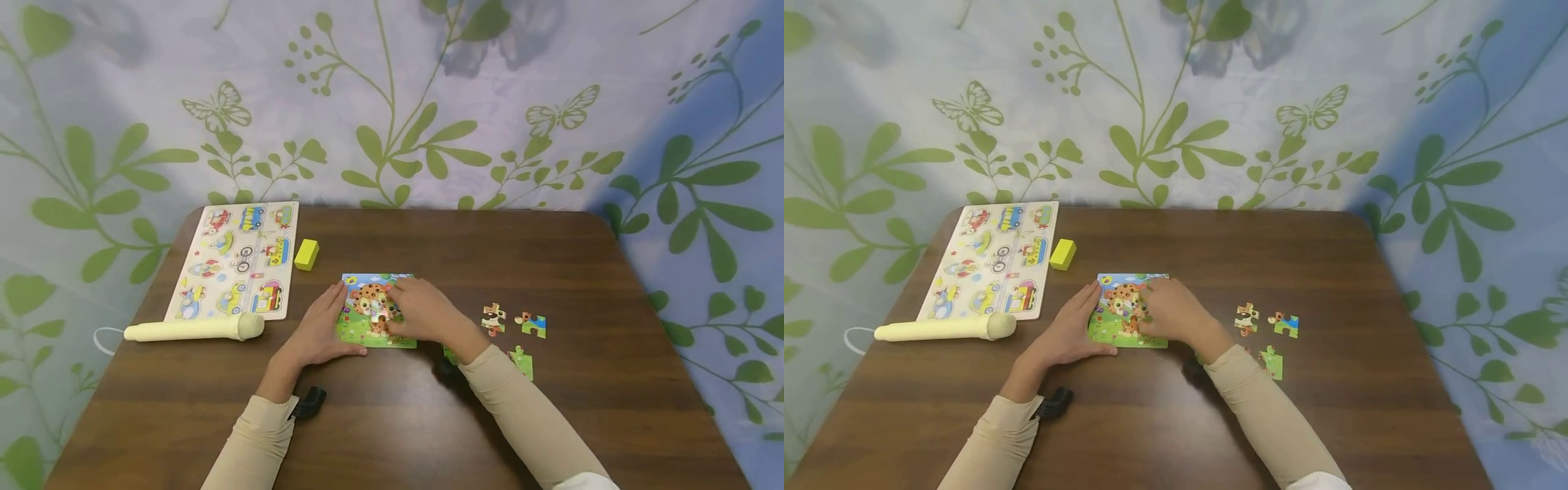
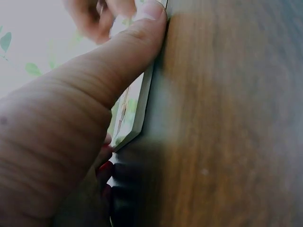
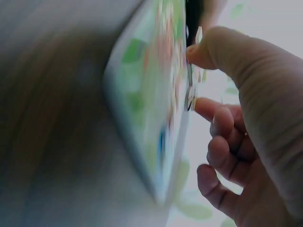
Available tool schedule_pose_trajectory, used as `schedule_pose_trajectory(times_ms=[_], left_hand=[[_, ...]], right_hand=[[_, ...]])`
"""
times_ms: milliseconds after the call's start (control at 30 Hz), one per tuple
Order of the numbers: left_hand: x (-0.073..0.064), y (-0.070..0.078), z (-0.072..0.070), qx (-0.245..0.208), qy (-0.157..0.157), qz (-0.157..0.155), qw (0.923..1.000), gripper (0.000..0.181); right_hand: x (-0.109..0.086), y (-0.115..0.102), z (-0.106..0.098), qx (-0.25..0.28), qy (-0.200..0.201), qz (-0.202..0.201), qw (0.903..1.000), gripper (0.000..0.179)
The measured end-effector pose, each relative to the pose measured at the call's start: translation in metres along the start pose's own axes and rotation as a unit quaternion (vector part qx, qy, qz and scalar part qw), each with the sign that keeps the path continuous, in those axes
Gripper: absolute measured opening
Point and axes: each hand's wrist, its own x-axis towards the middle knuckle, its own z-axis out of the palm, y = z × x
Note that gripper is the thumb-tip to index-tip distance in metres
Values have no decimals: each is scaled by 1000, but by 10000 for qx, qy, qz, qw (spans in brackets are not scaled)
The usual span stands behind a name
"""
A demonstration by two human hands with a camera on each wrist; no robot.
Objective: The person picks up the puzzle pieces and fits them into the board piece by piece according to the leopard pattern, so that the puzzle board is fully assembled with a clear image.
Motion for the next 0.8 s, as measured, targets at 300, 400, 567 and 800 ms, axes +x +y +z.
schedule_pose_trajectory(times_ms=[300,400,567,800], left_hand=[[2,5,2,-5,-51,40,10000,130],[3,4,0,100,-31,46,9999,130],[2,2,-2,265,-65,62,9996,127],[1,5,-3,580,-234,80,9980,121]], right_hand=[[38,-33,13,-296,-310,215,9989,41],[40,-36,14,-284,-310,243,9988,44],[42,-39,14,-252,-296,319,9987,39],[45,-44,11,-227,-365,473,9980,30]])
